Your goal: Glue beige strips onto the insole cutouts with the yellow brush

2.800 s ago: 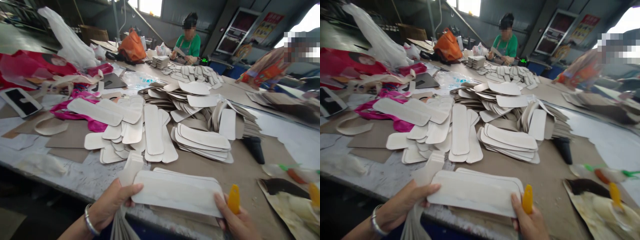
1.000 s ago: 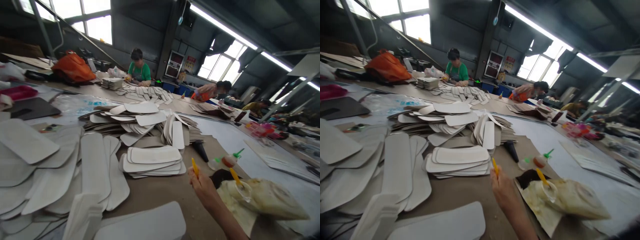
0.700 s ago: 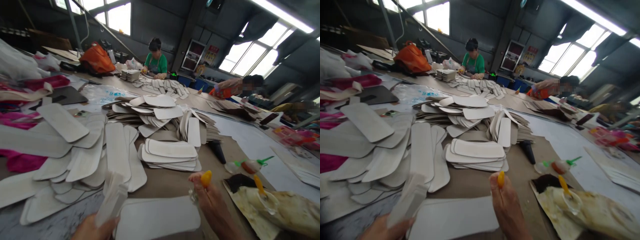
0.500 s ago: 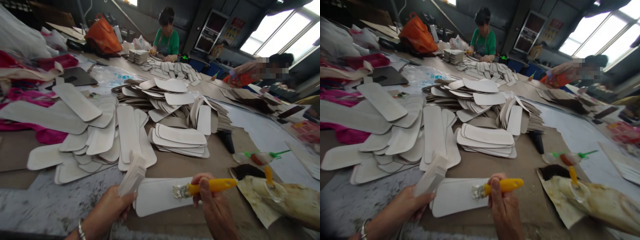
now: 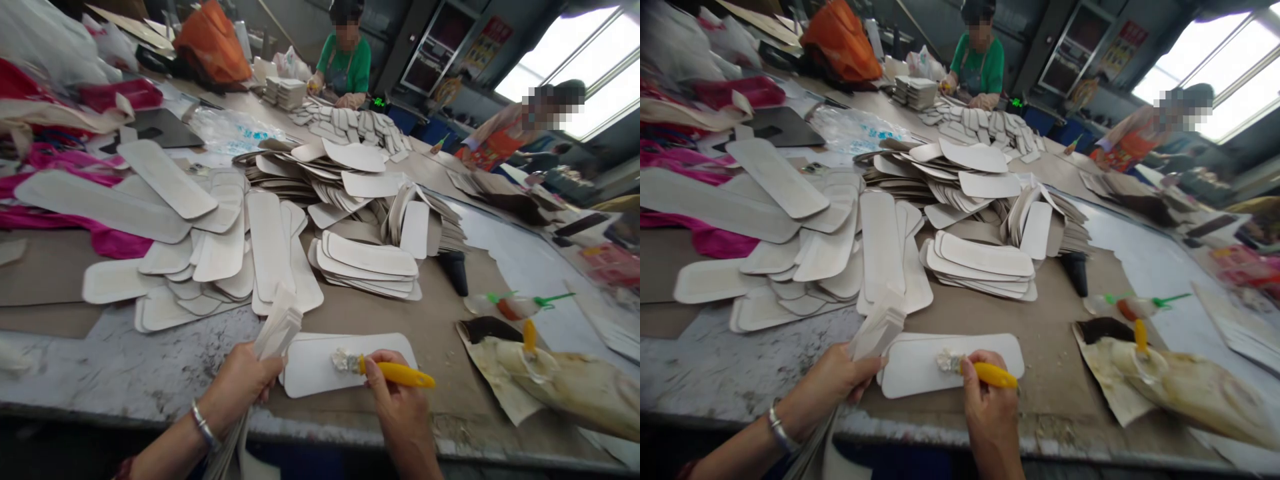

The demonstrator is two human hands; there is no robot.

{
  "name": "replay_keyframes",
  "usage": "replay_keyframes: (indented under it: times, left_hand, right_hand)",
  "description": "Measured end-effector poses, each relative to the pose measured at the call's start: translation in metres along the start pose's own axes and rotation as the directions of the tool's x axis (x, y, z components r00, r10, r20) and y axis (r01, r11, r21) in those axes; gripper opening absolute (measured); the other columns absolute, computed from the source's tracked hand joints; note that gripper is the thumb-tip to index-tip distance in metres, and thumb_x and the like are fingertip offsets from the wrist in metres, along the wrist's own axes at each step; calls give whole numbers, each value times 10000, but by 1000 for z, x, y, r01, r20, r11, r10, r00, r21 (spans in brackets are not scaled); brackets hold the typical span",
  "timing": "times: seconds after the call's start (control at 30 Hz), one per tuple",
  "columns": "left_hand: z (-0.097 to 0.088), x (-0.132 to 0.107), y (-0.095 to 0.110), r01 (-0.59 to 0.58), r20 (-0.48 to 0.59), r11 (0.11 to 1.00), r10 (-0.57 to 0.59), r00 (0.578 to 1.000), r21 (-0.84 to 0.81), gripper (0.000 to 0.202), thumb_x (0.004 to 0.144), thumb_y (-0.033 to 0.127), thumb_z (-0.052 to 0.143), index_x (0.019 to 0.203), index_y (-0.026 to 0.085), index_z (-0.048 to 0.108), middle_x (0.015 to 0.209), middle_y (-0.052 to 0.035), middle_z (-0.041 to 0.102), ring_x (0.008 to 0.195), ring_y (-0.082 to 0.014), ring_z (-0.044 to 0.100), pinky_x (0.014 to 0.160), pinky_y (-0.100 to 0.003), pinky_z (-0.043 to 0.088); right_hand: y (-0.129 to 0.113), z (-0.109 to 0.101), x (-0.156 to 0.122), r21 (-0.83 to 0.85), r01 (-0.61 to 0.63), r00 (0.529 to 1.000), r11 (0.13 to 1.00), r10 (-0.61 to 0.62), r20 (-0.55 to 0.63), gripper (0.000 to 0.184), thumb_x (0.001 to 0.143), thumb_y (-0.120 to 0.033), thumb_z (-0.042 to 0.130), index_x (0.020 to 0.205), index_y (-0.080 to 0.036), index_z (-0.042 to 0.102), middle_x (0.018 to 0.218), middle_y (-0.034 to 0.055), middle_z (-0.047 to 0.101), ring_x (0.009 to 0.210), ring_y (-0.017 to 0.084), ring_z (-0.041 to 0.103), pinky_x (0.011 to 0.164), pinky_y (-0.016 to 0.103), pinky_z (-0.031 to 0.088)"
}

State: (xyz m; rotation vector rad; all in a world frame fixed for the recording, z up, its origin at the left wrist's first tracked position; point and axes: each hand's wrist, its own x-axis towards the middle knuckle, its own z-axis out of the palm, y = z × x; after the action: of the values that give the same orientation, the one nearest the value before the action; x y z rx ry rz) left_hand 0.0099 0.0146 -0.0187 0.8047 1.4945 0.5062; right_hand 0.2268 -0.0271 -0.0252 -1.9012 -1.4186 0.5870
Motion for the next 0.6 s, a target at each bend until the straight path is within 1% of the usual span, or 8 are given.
replay_keyframes:
  times: [0.1, 0.17, 0.27, 0.37, 0.43, 0.47, 0.53, 0.6]
  left_hand:
    - [-1, -2, 0, -8, -3, 1000, 8, 1000, 7, 287, 485, 474, 540, 404, 229, 417, 314, 36, 416, 330, -100, 372, 396, -240, 276]
    - [-1, -2, -1, -16, -2, 1000, 16, 1000, 16, 294, 485, 478, 543, 401, 227, 415, 316, 33, 422, 337, -103, 381, 400, -238, 285]
    - [-2, 0, -6, -22, -11, 999, 22, 1000, 37, 311, 492, 492, 544, 398, 222, 423, 323, 21, 441, 348, -113, 400, 407, -240, 301]
    - [-2, 5, -13, -24, -18, 998, 25, 1000, 51, 338, 505, 523, 544, 400, 218, 443, 324, 13, 452, 339, -118, 399, 404, -245, 303]
    - [-1, 8, -15, -22, -21, 998, 23, 1000, 58, 346, 509, 533, 538, 390, 224, 439, 313, 11, 443, 321, -117, 385, 396, -247, 298]
    - [-1, 9, -16, -20, -26, 998, 21, 999, 65, 348, 509, 537, 535, 383, 229, 433, 309, 11, 437, 316, -116, 381, 393, -247, 297]
    - [-1, 10, -16, -23, -25, 997, 25, 999, 76, 356, 509, 543, 535, 371, 235, 423, 313, 8, 439, 327, -121, 396, 400, -247, 309]
    - [-4, 9, -17, -24, -24, 997, 25, 999, 76, 370, 504, 554, 544, 362, 239, 410, 315, 14, 439, 342, -125, 407, 410, -247, 320]
  right_hand:
    - [9, -18, 3, -182, 97, 985, 978, -120, -122, 315, 841, -496, 483, 783, -203, 585, 719, 45, 630, 667, 206, 624, 653, 320, 492]
    - [11, -29, 6, -284, 164, 964, 945, -214, -157, 324, 852, -494, 469, 770, -202, 585, 710, 47, 633, 649, 197, 622, 629, 306, 498]
    - [13, -44, 9, -402, 234, 914, 885, -341, -219, 335, 880, -474, 443, 767, -196, 592, 714, 54, 643, 648, 186, 628, 607, 287, 508]
    - [16, -47, 7, -474, 278, 858, 835, -438, -269, 314, 897, -438, 445, 809, -187, 613, 758, 71, 664, 719, 192, 644, 675, 298, 521]
    - [15, -38, -1, -471, 311, 853, 825, -461, -245, 259, 902, -383, 464, 856, -188, 628, 804, 80, 678, 770, 194, 651, 718, 307, 525]
    - [13, -30, -6, -443, 332, 861, 833, -460, -218, 216, 900, -341, 479, 879, -191, 633, 825, 80, 684, 790, 194, 653, 726, 306, 527]
    - [5, -16, -19, -319, 400, 879, 859, -458, -133, 133, 882, -245, 514, 920, -205, 635, 852, 68, 691, 814, 185, 655, 735, 290, 532]
    - [-3, -9, -29, -128, 424, 896, 897, -436, -89, 119, 862, -198, 532, 918, -222, 634, 850, 51, 690, 830, 180, 650, 751, 285, 530]
